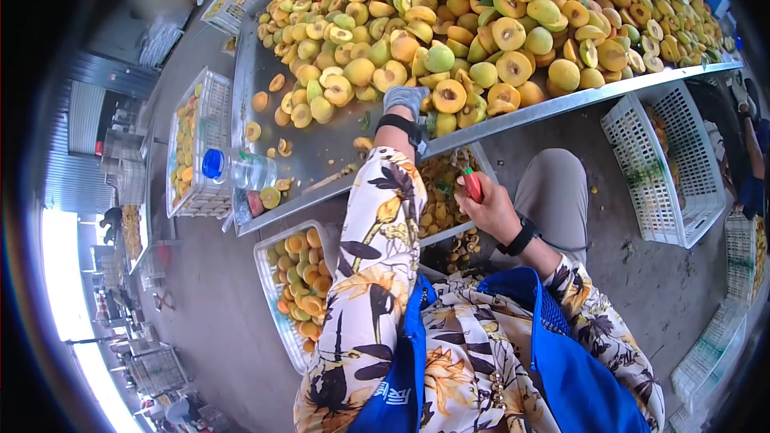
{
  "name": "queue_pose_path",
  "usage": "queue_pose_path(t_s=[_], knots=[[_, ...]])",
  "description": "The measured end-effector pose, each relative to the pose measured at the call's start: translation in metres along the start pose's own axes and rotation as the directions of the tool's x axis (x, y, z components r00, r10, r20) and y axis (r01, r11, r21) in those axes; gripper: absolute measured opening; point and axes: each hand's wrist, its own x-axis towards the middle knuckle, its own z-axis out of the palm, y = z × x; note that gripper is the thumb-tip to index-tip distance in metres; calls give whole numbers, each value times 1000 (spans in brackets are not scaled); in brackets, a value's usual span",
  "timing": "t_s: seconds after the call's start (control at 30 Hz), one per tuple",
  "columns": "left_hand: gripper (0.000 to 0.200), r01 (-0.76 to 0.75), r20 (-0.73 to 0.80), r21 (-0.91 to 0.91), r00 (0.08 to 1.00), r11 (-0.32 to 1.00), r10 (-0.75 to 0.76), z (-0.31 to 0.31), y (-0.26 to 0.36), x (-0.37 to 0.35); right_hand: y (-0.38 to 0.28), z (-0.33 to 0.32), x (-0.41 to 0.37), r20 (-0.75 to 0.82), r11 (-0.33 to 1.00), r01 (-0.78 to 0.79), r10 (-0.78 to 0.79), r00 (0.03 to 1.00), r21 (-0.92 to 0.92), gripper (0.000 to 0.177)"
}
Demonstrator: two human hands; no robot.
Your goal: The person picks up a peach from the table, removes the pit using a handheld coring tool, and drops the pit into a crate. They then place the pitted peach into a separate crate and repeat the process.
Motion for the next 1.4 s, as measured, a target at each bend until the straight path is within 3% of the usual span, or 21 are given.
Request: queue_pose_path(t_s=[0.07,0.1,0.13,0.17,0.2,0.27,0.37,0.47,0.53,0.6,0.67,0.7,0.73,0.8,0.83,0.87,0.93,1.0,1.1,1.23,1.4], knots=[[34,-23,7,354,1000,935,22,-8,24,-29,0,-6,-5,-11,1000,-25,25,1000,-11,28],[31,26,36,-70,999,997,-24,-14,28,-61,-3,-10,-5,-14,1000,-22,22,1000,-15,28],[28,86,82,-476,995,875,-54,-18,28,-84,-9,-14,-5,-10,996,-75,75,997,43,28],[31,57,57,-395,998,917,-37,-24,23,-81,-12,-16,-6,2,986,-130,130,991,101,29],[41,-107,92,-326,985,939,145,-36,18,-89,-13,-18,-4,6,986,-133,133,991,104,29],[47,-327,-4,-255,941,910,337,-57,15,-127,-14,-18,7,-62,999,-34,35,997,19,31],[46,-466,31,-406,853,786,521,-82,-9,-179,-49,-13,21,-45,998,48,-47,998,34,43],[46,-453,20,-418,862,788,506,-84,-33,-227,-55,10,26,-18,989,92,-90,996,116,48],[42,-466,-5,-558,830,687,558,-75,-54,-240,-72,23,21,163,862,-118,41,986,493,42],[37,-466,-57,-544,850,698,524,-64,-68,-253,-70,37,14,180,835,-136,45,983,533,37],[46,-169,44,-884,898,437,437,-50,-107,-232,-70,46,6,342,694,-334,134,930,638,38],[55,-57,184,-849,900,526,395,-52,-122,-226,-65,50,3,382,709,-370,153,912,600,39],[55,-59,177,-853,902,519,393,-47,-134,-219,-61,53,2,389,712,-374,153,909,594,39],[55,-140,-63,-943,967,303,248,-35,-126,-224,-57,56,-3,331,930,-261,170,928,257,40],[56,-173,-101,-939,965,298,240,-32,-138,-215,-51,60,-9,137,988,135,-144,980,74,41],[56,-169,-99,-941,965,293,241,-33,-140,-212,-49,58,-11,137,989,135,-143,980,68,41],[55,-221,-189,-919,974,326,129,-39,-133,-219,-45,49,-14,209,913,334,-289,934,-233,43],[52,-125,-122,-903,992,412,36,-47,-133,-235,-46,43,-19,249,902,341,-278,928,-264,42],[40,-237,-164,-927,953,289,256,-45,-145,-219,-44,40,-27,318,878,349,-245,916,-328,39],[37,-204,-114,-943,939,261,323,-39,-132,-240,-39,45,-30,296,932,241,-157,942,-272,37],[37,-389,-258,-874,880,292,399,-30,-131,-238,-27,50,-35,290,927,242,-157,944,-288,29]])
